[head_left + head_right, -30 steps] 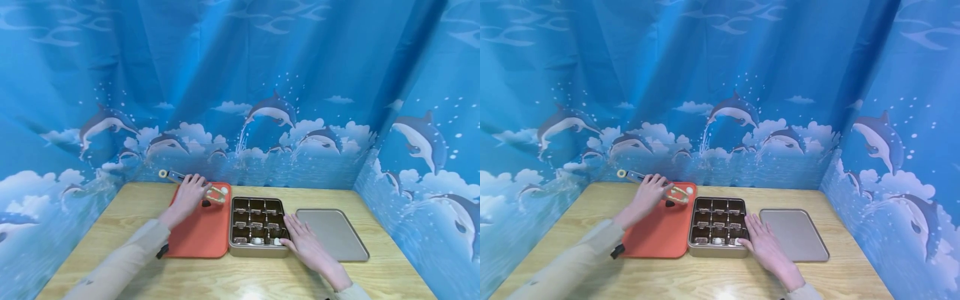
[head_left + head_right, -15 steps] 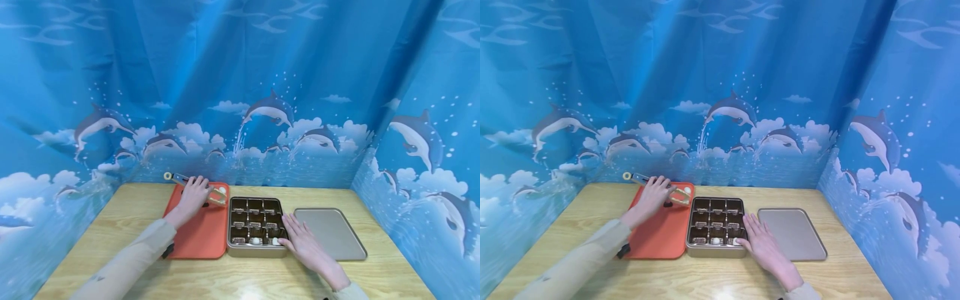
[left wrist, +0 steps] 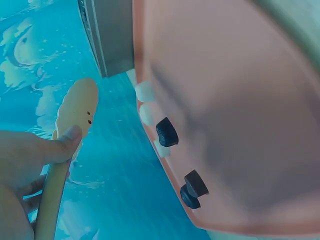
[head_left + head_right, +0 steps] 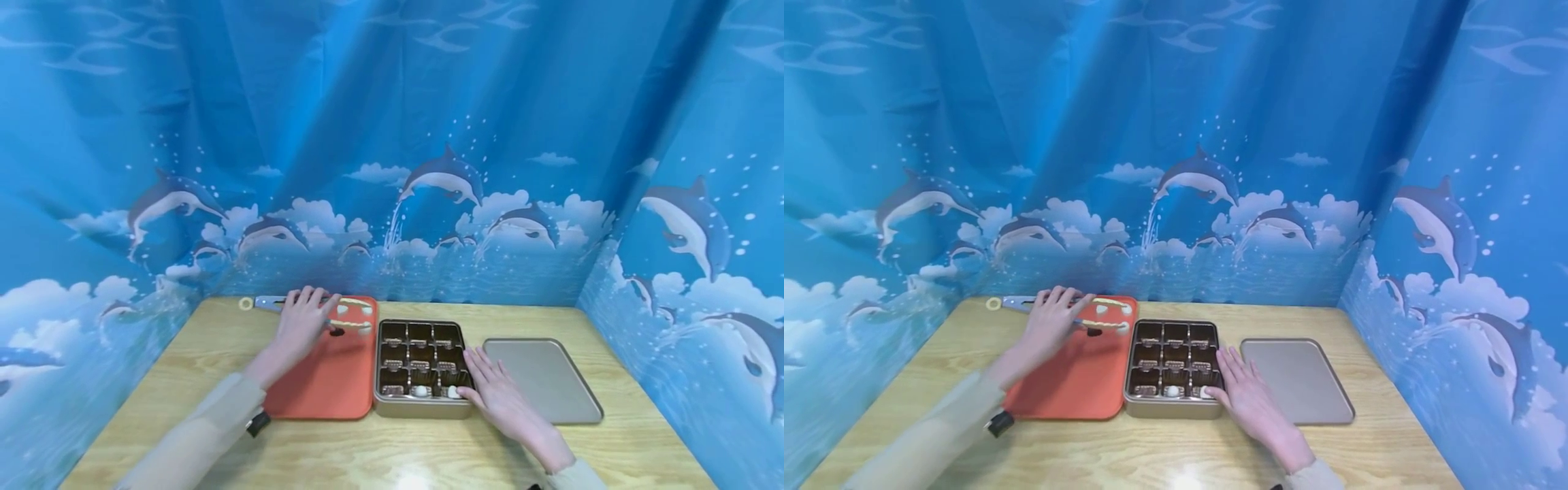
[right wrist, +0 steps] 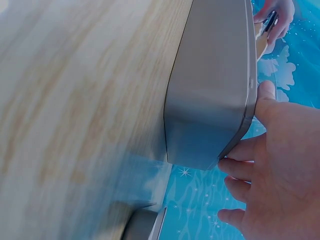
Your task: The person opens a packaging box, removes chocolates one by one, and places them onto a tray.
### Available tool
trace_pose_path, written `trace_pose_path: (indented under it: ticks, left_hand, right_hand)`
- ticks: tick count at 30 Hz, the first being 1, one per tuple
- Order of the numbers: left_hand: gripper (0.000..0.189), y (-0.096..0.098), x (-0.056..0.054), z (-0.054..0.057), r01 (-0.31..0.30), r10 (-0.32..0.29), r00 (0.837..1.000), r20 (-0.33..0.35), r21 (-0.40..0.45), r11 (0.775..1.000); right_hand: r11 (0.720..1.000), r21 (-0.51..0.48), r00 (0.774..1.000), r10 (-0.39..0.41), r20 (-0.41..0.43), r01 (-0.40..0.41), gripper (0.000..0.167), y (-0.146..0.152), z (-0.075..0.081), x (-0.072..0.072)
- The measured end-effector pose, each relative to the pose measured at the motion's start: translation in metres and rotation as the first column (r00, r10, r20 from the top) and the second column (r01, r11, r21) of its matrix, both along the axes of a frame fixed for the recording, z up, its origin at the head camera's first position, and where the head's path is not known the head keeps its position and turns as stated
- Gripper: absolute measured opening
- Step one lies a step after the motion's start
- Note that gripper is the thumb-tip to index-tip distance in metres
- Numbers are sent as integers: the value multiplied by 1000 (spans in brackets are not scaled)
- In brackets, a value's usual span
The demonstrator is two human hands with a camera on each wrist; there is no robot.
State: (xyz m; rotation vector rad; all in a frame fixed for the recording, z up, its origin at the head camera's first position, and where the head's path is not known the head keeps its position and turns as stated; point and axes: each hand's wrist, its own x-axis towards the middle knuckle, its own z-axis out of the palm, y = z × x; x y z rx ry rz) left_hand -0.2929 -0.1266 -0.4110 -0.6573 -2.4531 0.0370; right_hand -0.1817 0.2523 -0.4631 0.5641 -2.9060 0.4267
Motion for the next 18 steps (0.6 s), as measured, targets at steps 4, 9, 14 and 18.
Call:
trace_pose_path:
  ticks: [4,9,14,18]
  left_hand:
    - [59,-3,11,4,22,-22,1000,-17,7,1000]
    - [62,0,24,13,83,-83,997,-12,5,997]
    - [66,10,33,20,204,-205,976,-74,-19,979]
    - [68,21,37,23,287,-295,946,-132,-78,955]
  right_hand:
    - [1000,0,1000,-1,-1,1,71,1,0,0]
    - [1000,-4,1000,3,-11,-3,72,2,0,0]
    - [1000,-5,1000,5,-18,-5,71,2,0,0]
    - [1000,-3,1000,7,-21,-7,71,1,0,0]
